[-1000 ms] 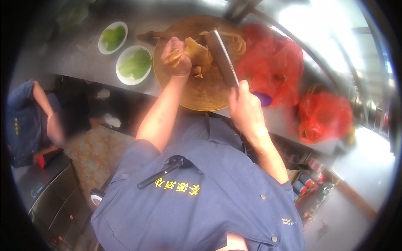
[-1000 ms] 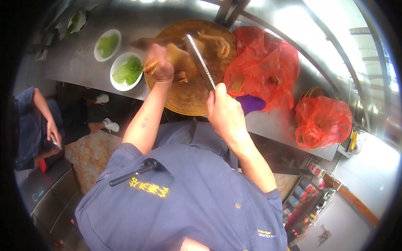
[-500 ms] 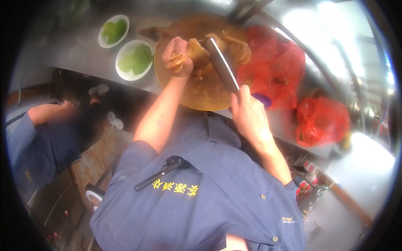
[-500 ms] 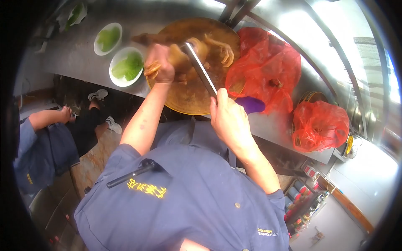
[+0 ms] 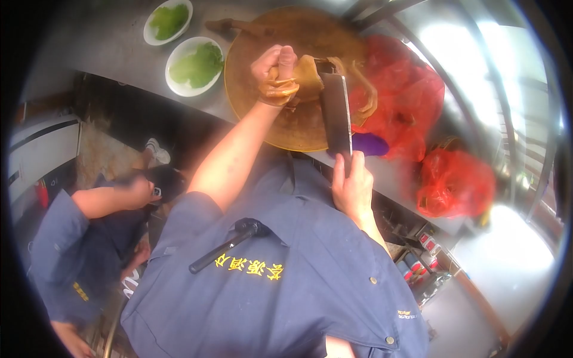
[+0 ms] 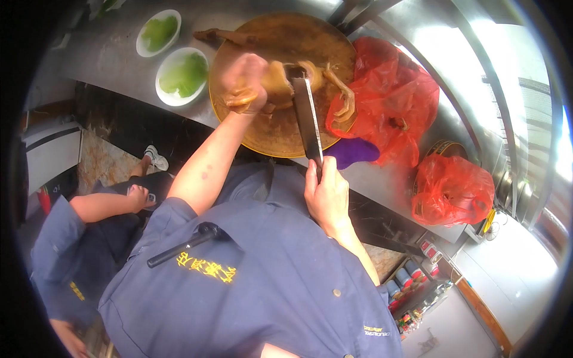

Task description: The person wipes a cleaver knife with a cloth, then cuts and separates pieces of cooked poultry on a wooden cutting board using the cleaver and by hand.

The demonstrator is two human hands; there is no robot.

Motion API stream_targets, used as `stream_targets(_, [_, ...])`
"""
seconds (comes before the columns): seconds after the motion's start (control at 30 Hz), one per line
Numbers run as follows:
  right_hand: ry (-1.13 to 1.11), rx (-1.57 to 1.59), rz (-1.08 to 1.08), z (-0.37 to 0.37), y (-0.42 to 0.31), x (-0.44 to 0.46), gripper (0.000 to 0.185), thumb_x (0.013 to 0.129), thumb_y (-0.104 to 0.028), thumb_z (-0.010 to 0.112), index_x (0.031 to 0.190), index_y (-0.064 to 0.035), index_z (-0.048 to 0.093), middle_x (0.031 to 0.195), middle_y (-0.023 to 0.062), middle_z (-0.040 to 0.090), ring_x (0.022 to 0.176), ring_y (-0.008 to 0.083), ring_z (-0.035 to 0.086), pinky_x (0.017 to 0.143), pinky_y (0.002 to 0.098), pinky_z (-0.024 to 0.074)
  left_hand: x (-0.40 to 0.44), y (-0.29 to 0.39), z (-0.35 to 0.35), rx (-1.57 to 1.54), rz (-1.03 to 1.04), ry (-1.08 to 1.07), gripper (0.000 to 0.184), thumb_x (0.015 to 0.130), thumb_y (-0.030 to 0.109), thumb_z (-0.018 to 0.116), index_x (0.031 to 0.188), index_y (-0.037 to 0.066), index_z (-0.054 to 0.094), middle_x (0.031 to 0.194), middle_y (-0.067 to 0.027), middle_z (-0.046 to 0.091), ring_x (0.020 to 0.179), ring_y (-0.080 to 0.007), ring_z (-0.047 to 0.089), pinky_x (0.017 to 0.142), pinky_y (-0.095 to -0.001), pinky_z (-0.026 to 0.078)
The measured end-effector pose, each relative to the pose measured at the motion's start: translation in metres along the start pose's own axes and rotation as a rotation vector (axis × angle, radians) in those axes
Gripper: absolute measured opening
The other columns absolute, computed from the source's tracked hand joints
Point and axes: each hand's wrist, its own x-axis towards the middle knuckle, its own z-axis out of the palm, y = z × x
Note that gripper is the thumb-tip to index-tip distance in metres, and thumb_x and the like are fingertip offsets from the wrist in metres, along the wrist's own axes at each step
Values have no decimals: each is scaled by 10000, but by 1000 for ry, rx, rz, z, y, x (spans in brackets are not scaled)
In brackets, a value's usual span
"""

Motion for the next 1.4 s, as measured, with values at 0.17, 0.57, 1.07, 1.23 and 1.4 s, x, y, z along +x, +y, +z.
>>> stream_targets(0.17, [190,78,28,-36,2,-16,110,1012,-58,685,1067,6,614,832,213,734,692,387,745,638,421,586,9,5,-4,41,-84,87,476,1118,300,620,754,-7,611,709,-26,563,648,-135,513,613,-294,413])
stream_targets(0.57, [53,-50,-54,5,-6,28,160,1040,-98,652,1019,-9,520,758,242,667,691,470,677,595,533,530,6,1,3,60,-34,23,467,1118,267,594,736,-1,587,702,-30,539,655,-135,503,620,-302,413])
stream_targets(1.07, [-23,-102,-36,-15,-16,27,178,1048,-138,650,1010,-24,519,731,234,662,673,465,676,582,541,528,8,10,3,166,26,68,479,1122,276,579,733,-2,591,690,-38,556,647,-156,521,616,-312,409])
stream_targets(1.23, [250,25,-160,-63,-54,41,153,1026,-85,696,997,-28,556,674,164,646,544,356,663,508,426,520,8,6,-3,147,-52,120,515,1132,311,553,719,6,586,683,-36,565,637,-162,519,615,-312,405])
stream_targets(1.4, [47,-70,34,17,-8,41,186,1062,-159,632,1072,-10,521,746,247,688,659,457,706,569,522,556,8,-9,-5,53,-69,137,518,1133,331,549,726,14,598,668,-32,567,637,-165,534,619,-315,419])
